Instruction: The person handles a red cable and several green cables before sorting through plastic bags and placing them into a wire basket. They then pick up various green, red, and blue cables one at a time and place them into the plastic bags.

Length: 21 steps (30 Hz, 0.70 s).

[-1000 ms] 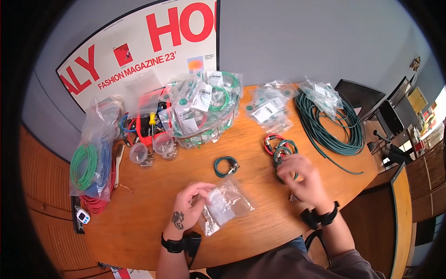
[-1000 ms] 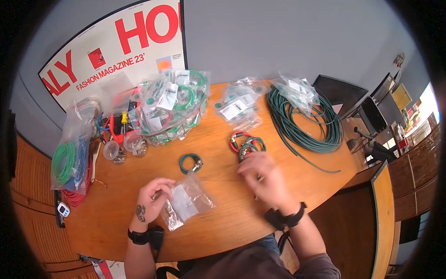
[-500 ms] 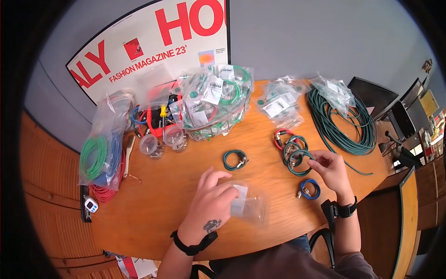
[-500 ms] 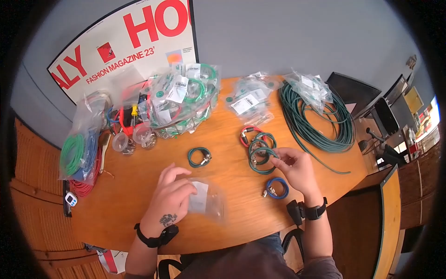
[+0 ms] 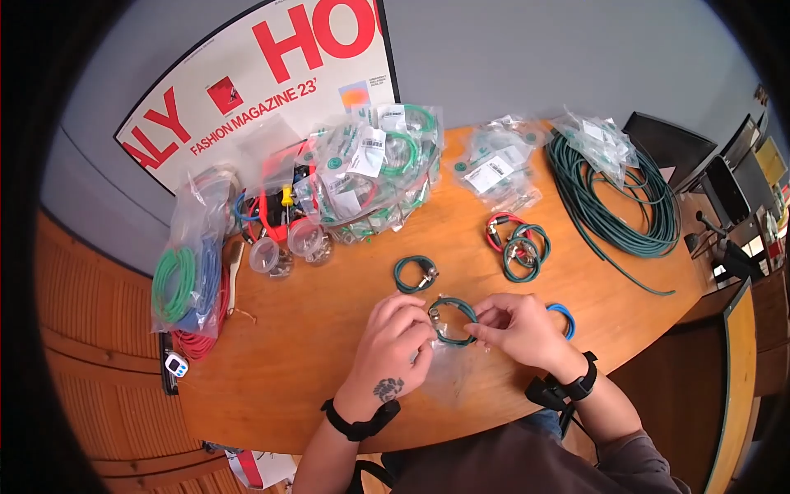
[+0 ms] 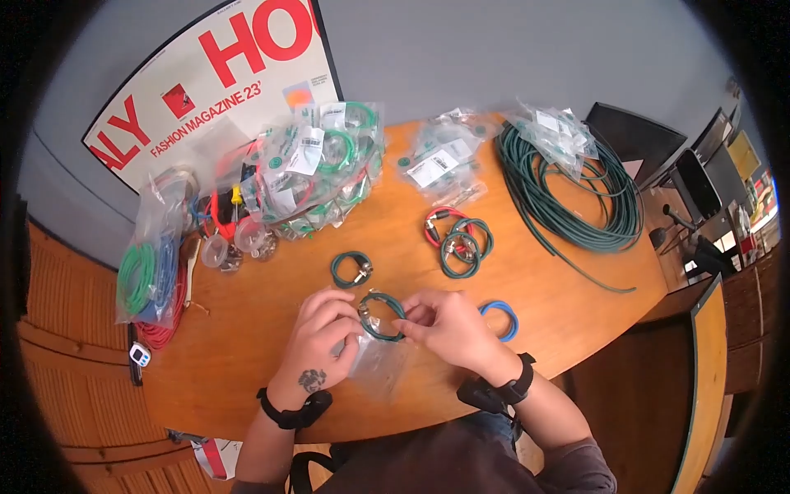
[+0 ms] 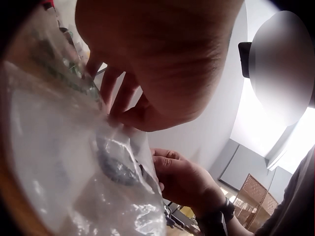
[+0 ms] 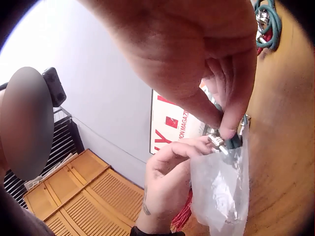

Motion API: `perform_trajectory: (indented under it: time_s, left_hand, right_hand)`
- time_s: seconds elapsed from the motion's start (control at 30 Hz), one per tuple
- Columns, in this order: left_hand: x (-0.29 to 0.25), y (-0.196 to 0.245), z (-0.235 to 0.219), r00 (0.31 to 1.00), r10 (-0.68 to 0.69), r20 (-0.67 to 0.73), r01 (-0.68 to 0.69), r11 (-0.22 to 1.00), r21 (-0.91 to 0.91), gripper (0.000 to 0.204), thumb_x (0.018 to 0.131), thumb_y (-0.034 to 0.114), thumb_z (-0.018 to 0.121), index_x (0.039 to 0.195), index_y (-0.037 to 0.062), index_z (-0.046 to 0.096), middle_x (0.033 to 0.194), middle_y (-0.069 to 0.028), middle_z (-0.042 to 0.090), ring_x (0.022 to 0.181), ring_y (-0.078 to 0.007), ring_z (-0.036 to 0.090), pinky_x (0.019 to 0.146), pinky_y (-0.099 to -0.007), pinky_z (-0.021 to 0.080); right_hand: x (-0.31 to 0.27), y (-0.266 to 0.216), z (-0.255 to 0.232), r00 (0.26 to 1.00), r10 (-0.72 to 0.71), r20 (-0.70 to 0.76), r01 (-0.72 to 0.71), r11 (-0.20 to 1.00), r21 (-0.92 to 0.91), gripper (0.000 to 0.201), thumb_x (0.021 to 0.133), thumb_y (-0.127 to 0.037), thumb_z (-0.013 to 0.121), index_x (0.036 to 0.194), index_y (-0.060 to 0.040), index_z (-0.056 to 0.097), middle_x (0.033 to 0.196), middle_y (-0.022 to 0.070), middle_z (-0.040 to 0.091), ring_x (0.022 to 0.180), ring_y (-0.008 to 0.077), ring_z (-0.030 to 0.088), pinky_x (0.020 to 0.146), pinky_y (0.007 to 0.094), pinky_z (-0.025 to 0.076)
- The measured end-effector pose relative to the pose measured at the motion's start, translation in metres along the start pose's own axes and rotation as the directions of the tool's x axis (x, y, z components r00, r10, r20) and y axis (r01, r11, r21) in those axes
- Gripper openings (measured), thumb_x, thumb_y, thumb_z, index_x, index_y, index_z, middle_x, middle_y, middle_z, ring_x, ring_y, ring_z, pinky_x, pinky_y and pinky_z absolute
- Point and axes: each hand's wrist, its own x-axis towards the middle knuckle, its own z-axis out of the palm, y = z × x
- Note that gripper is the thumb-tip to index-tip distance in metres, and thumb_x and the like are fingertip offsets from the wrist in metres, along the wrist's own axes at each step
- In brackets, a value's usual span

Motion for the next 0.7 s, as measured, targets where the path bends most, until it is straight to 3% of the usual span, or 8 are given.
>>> perform_trajectory:
  time_s: [0.07, 0.13, 0.2, 0.3, 0.47, 0.53, 0.57, 0.7]
  left_hand:
    - [0.001, -0.002, 0.005, 1.000, 0.014, -0.003, -0.014, 1.000, 0.011, 0.012, 0.066, -0.005, 0.064, 0.075, 0.0031, 0.060, 0.091, -0.0090, 0.058, 0.105, -0.0317, 0.057, 0.092, -0.0455, 0.047]
    - [-0.001, -0.004, 0.012, 0.993, -0.073, -0.088, 0.070, 0.997, -0.036, 0.012, 0.068, -0.004, 0.065, 0.076, 0.0039, 0.060, 0.100, -0.0105, 0.057, 0.108, -0.0331, 0.056, 0.092, -0.0447, 0.047]
    - [-0.001, -0.006, 0.013, 0.994, -0.096, -0.044, 0.094, 0.995, -0.037, 0.013, 0.070, -0.005, 0.065, 0.079, 0.0045, 0.063, 0.106, -0.0115, 0.057, 0.110, -0.0330, 0.055, 0.093, -0.0444, 0.046]
    - [-0.002, -0.004, 0.013, 0.990, -0.139, 0.010, 0.139, 0.990, -0.032, 0.015, 0.073, -0.004, 0.065, 0.085, 0.0050, 0.065, 0.114, -0.0131, 0.057, 0.114, -0.0337, 0.054, 0.094, -0.0432, 0.045]
    - [-0.011, -0.013, -0.009, 0.976, -0.219, -0.008, 0.219, 0.976, -0.001, 0.019, 0.081, 0.002, 0.066, 0.099, 0.0040, 0.063, 0.118, -0.0160, 0.058, 0.113, -0.0351, 0.055, 0.094, -0.0407, 0.045]
    - [-0.018, -0.010, -0.019, 0.923, -0.384, -0.004, 0.384, 0.922, -0.044, 0.027, 0.085, 0.006, 0.065, 0.111, 0.0024, 0.060, 0.113, -0.0164, 0.061, 0.109, -0.0326, 0.058, 0.093, -0.0385, 0.046]
    - [-0.024, -0.009, -0.020, 0.907, -0.421, 0.004, 0.419, 0.903, -0.094, 0.033, 0.086, 0.008, 0.066, 0.118, 0.0020, 0.058, 0.107, -0.0135, 0.064, 0.097, -0.0264, 0.062, 0.084, -0.0351, 0.048]
    - [-0.046, -0.005, -0.023, 0.818, -0.560, 0.129, 0.574, 0.809, -0.125, 0.035, 0.085, 0.008, 0.067, 0.119, 0.0029, 0.058, 0.105, -0.0099, 0.065, 0.084, -0.0199, 0.062, 0.074, -0.0312, 0.048]
  right_hand:
    - [-0.001, -0.003, 0.001, 0.999, -0.017, 0.040, 0.017, 1.000, -0.006, 0.027, 0.084, -0.005, 0.075, 0.107, 0.0042, 0.063, 0.078, 0.0074, 0.070, 0.068, 0.0083, 0.066, 0.064, 0.0229, 0.052]
    - [-0.002, -0.001, 0.003, 0.997, -0.030, 0.077, 0.031, 1.000, -0.002, 0.031, 0.083, -0.006, 0.075, 0.110, 0.0033, 0.062, 0.078, 0.0077, 0.070, 0.068, 0.0086, 0.065, 0.064, 0.0235, 0.051]
    - [0.000, 0.004, 0.004, 0.990, -0.063, 0.126, 0.078, 0.991, -0.113, 0.038, 0.082, -0.007, 0.075, 0.116, -0.0002, 0.061, 0.077, 0.0069, 0.070, 0.068, 0.0101, 0.063, 0.067, 0.0251, 0.051]
    - [0.004, 0.006, 0.003, 0.974, -0.077, 0.212, 0.108, 0.984, -0.140, 0.037, 0.082, -0.007, 0.075, 0.115, -0.0024, 0.062, 0.078, 0.0061, 0.069, 0.069, 0.0112, 0.063, 0.066, 0.0264, 0.050]
    - [0.005, 0.005, 0.002, 0.973, -0.084, 0.216, 0.127, 0.972, -0.197, 0.029, 0.081, -0.005, 0.074, 0.108, -0.0034, 0.064, 0.079, 0.0060, 0.069, 0.067, 0.0121, 0.062, 0.064, 0.0270, 0.049]
    - [0.004, 0.003, 0.001, 0.975, -0.085, 0.206, 0.126, 0.972, -0.199, 0.027, 0.081, -0.005, 0.074, 0.106, -0.0032, 0.065, 0.079, 0.0057, 0.069, 0.066, 0.0124, 0.061, 0.062, 0.0271, 0.049]
    - [0.003, 0.002, 0.001, 0.974, -0.081, 0.213, 0.124, 0.972, -0.197, 0.026, 0.080, -0.005, 0.074, 0.104, -0.0032, 0.065, 0.079, 0.0051, 0.068, 0.066, 0.0126, 0.061, 0.062, 0.0270, 0.049]
    - [0.002, 0.004, 0.003, 0.967, -0.102, 0.233, 0.144, 0.975, -0.169, 0.025, 0.079, -0.004, 0.074, 0.102, -0.0032, 0.065, 0.078, 0.0043, 0.067, 0.066, 0.0126, 0.061, 0.062, 0.0267, 0.048]
